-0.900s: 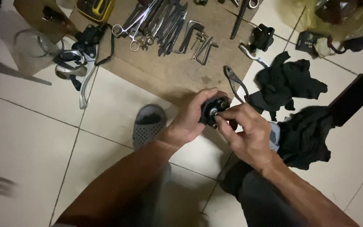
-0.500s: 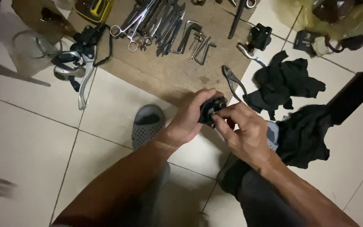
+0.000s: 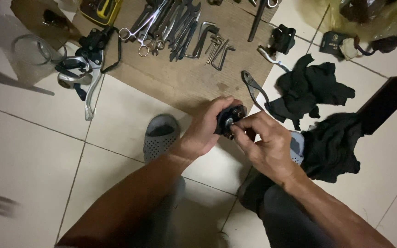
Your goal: The person disassembles a bicycle brake caliper by hand, removing a spring and other small components. They then use pliers to manipulate a part of the caliper and later use a cloth to wipe the components. The person also handles a small metal bolt and a screwdriver.
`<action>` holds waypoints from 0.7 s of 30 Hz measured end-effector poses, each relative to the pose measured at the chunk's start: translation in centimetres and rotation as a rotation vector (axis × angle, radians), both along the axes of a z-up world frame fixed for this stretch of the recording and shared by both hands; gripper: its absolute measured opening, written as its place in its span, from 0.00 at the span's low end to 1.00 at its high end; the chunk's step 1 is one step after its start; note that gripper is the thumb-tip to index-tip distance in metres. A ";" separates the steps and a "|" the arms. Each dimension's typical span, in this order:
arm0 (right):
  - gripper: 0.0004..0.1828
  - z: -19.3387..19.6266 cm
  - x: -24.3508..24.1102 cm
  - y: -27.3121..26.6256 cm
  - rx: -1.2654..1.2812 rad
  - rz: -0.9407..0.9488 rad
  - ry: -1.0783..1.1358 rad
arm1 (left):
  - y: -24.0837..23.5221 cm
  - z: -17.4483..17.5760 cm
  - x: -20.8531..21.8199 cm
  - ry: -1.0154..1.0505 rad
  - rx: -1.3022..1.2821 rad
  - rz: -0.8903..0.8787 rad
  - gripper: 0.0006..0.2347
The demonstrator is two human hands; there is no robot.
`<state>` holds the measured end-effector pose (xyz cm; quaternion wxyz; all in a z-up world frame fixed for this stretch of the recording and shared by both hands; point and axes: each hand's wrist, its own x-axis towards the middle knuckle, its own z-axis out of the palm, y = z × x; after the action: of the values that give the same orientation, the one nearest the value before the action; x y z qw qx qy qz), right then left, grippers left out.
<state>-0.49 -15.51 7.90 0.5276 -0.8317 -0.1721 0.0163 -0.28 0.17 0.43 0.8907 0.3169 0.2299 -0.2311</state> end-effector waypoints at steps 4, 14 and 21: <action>0.04 0.2 0.0 0.0 0.005 -0.005 -0.006 | -0.1 -0.3 0.2 -0.017 -0.035 -0.029 0.12; 0.03 -0.1 -0.1 0.2 0.007 -0.008 0.014 | 0.3 -0.8 0.1 -0.023 -0.032 -0.040 0.13; 0.03 -0.5 -0.2 0.0 -0.003 -0.016 0.025 | 0.5 -2.0 0.3 -0.045 -0.035 -0.015 0.13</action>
<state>-0.65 -15.51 7.38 0.5284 -0.8337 -0.1588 0.0231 -0.03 0.62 -1.56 0.8993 0.3081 0.2035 -0.2344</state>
